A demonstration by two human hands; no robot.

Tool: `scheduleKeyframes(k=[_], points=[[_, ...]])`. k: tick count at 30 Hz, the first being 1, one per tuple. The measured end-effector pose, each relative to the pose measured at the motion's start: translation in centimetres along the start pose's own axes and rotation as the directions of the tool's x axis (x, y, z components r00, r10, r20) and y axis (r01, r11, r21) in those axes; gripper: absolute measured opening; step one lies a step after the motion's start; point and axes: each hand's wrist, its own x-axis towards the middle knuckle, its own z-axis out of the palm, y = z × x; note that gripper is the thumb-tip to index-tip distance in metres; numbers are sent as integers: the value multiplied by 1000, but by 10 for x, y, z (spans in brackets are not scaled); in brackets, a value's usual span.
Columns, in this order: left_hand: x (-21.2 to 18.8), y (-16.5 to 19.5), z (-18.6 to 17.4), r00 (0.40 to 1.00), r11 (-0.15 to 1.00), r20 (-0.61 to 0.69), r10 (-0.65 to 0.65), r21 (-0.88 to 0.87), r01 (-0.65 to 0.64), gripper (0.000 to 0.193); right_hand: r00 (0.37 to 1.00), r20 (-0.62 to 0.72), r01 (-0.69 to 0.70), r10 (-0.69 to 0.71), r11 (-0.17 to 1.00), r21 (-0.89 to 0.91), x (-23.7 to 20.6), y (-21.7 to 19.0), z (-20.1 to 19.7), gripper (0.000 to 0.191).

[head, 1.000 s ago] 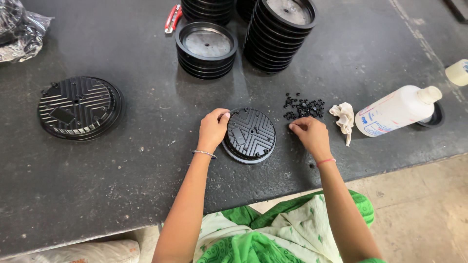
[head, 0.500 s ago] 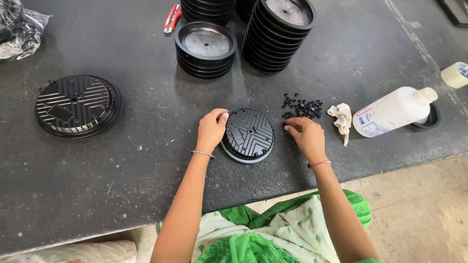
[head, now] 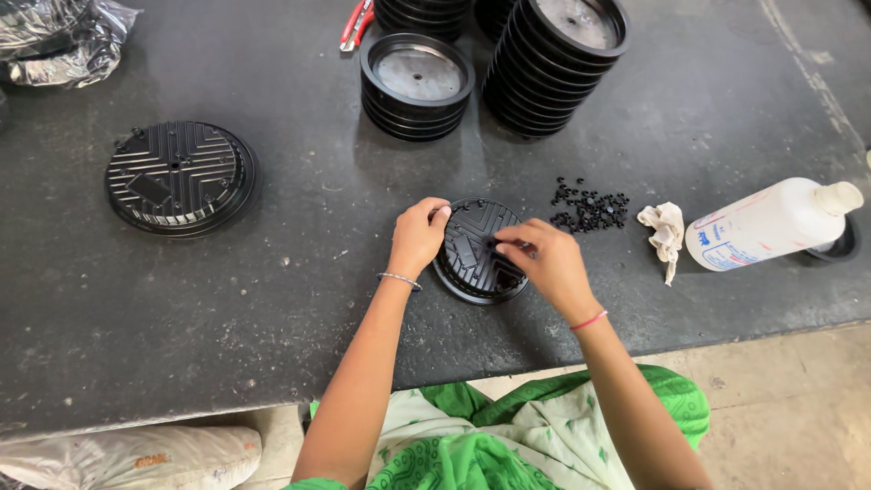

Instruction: The person wipes the white filter surface of black plastic lids with a cloth, places each lid onto a matching base, and wraps the assembled units in clear plastic film, setting the wrapped units aside on the workbench.

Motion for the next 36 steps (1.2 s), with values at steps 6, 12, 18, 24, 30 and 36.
scheduleKeyframes(k=[6,12,18,24,30,36], points=[[1,-2,1,1000,1000,-12,17,9,-17,24,999,44,22,-20,999,-46,6,-15,4,17],[0,1,0,1000,1000,-2,-5,2,5,24,999,46,24,-22,998,-55,7,-13,6,17],[-3,7,-3,1000,1000,11,-26,2,26,25,998,59,20,-18,999,-39,7,-12,5,17],[-4,8,-3,999,1000,21,-31,-3,31,25,991,131,-22,23,1000,-7,13,-3,-3,24],[0,3,-1,1000,1000,10,-8,-8,8,25,968,222,-108,118,993,-55,52,15,-30,38],[2,-1,0,1000,1000,18,-13,-14,13,25,868,492,0,66,991,-133,88,20,-21,79]])
